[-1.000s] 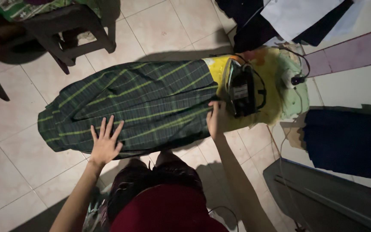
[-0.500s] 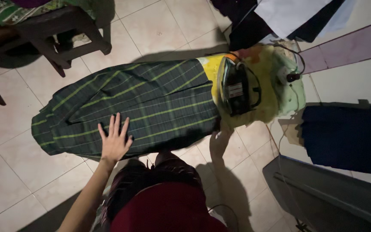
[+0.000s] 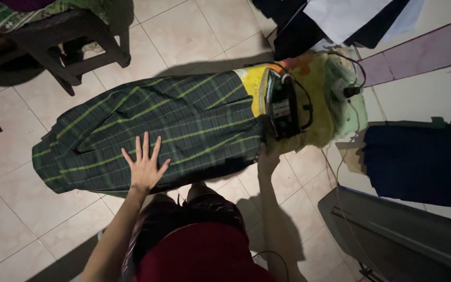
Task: The person irons a dark green plaid garment on a low ironing board using a steam iron. They repeatedly smooth the fabric with one hand while moving the iron with the other, adjusting the garment's position several times to cover different areas.
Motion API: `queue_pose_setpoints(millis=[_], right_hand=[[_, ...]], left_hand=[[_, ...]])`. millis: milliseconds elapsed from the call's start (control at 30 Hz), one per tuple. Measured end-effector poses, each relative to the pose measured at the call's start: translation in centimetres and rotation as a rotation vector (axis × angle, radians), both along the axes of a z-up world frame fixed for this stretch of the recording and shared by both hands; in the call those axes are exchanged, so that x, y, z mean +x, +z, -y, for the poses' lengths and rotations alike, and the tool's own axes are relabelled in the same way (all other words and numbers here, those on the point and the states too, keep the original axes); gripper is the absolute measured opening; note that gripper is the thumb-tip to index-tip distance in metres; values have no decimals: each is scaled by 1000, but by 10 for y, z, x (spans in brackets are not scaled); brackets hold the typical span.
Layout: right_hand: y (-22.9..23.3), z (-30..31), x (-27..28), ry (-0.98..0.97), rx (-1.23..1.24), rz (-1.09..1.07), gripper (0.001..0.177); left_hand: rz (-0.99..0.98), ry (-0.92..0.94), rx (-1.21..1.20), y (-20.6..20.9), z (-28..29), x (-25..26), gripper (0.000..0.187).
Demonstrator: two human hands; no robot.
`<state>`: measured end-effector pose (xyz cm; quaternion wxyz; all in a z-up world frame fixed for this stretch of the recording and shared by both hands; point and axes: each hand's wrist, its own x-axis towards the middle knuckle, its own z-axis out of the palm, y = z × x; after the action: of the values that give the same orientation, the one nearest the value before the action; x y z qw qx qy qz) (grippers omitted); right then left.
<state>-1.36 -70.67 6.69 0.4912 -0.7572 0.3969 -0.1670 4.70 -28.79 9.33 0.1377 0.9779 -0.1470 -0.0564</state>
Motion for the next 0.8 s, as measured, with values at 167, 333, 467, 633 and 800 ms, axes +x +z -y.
queue_pose_setpoints(millis=[167, 333, 467, 633, 800], right_hand=[[4, -17, 11, -232, 298, -15, 43], [19, -27, 1, -14, -355, 55, 20], [46, -57, 5, 430, -668, 85, 26], [61, -71, 30, 682, -879, 21, 50], [64, -58, 45, 715, -791, -299, 55]], left_hand=[[18, -70, -8, 2, 6, 3, 83], [18, -95, -22, 8, 20, 1, 85], [68, -142, -52, 9, 40, 6, 83], [40, -159, -45, 6, 63, 12, 85], [-6, -156, 16, 4, 67, 17, 89]])
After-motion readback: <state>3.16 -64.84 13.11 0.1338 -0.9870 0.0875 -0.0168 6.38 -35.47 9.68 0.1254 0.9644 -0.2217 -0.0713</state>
